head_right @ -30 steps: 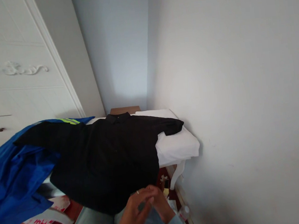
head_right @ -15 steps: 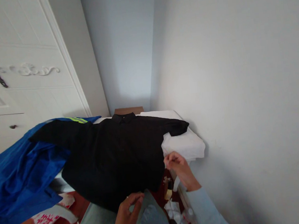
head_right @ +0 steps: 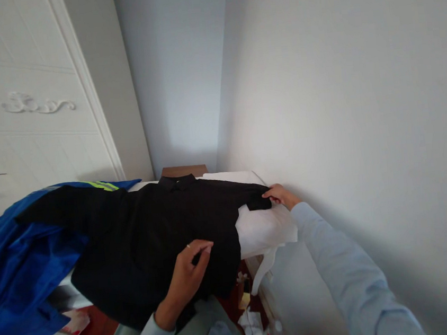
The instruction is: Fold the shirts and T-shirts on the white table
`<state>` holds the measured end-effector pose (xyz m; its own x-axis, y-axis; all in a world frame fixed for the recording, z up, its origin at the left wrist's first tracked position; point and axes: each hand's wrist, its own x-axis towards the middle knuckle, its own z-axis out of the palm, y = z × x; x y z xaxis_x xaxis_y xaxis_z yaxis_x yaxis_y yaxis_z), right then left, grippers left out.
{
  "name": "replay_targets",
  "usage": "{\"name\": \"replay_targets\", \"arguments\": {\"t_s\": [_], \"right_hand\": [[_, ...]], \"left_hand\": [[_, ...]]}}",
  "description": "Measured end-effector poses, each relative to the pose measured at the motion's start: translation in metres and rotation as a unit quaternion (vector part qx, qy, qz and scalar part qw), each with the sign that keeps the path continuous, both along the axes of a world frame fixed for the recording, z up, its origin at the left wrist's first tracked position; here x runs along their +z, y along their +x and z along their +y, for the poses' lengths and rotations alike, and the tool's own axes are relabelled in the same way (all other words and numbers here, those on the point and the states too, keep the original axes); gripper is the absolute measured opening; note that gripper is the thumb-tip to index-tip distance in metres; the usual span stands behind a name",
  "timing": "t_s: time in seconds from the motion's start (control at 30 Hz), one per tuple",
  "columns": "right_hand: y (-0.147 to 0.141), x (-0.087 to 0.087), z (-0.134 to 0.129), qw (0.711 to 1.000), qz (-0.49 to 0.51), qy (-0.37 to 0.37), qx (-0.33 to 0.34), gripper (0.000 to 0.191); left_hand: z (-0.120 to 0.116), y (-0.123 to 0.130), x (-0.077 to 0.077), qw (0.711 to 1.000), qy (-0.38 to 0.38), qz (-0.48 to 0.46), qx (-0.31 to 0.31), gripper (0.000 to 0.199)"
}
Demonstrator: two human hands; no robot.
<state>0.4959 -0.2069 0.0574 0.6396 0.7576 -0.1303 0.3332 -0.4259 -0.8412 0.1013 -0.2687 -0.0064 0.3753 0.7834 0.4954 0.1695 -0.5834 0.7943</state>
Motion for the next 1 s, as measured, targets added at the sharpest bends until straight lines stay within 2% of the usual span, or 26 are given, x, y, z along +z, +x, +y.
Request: {"name": "replay_targets", "arguments": {"t_s": [0.1, 0.23, 0.27, 0.33, 0.4, 0.43, 0.53, 0.67, 0.77, 0.9, 1.0], "right_hand": [[0.004, 0.013, 0.010, 0.997, -0.056, -0.021, 0.049, 0.023], [0.009, 0.040, 0.026, 0.983, -0.162, 0.047, 0.073, 0.016], [0.011, 0.046, 0.029, 0.971, -0.209, 0.082, 0.078, 0.017], [0.017, 0.050, 0.030, 0.929, -0.331, 0.142, 0.084, 0.028], [0.023, 0.046, 0.027, 0.884, -0.443, 0.128, 0.074, 0.037], [0.025, 0.042, 0.024, 0.873, -0.474, 0.096, 0.065, 0.041], [0.028, 0.023, 0.018, 0.875, -0.481, 0.007, 0.059, 0.054], [0.018, 0.006, 0.020, 0.869, -0.482, -0.002, 0.108, 0.062], [0.009, 0.006, 0.031, 0.860, -0.486, -0.018, 0.157, 0.062], [0.010, 0.008, 0.047, 0.850, -0.477, -0.085, 0.208, 0.064], [0.017, 0.007, 0.053, 0.846, -0.456, -0.144, 0.237, 0.051]], "left_hand": [[0.043, 0.009, 0.008, 0.991, 0.104, 0.071, 0.052, 0.024], [0.079, 0.011, 0.002, 0.953, 0.123, 0.248, 0.119, 0.032], [0.083, 0.009, 0.000, 0.943, 0.123, 0.283, 0.124, 0.034], [0.084, 0.007, -0.003, 0.929, 0.131, 0.327, 0.116, 0.038], [0.081, 0.005, -0.004, 0.922, 0.140, 0.347, 0.104, 0.041], [0.079, 0.004, -0.003, 0.919, 0.142, 0.353, 0.100, 0.042], [0.075, 0.005, 0.000, 0.912, 0.138, 0.373, 0.100, 0.044], [0.074, 0.007, 0.002, 0.904, 0.140, 0.389, 0.105, 0.046], [0.073, 0.008, 0.001, 0.900, 0.147, 0.395, 0.109, 0.046], [0.073, 0.007, 0.000, 0.898, 0.152, 0.399, 0.105, 0.046], [0.073, 0.006, 0.000, 0.896, 0.158, 0.403, 0.103, 0.046]]}}
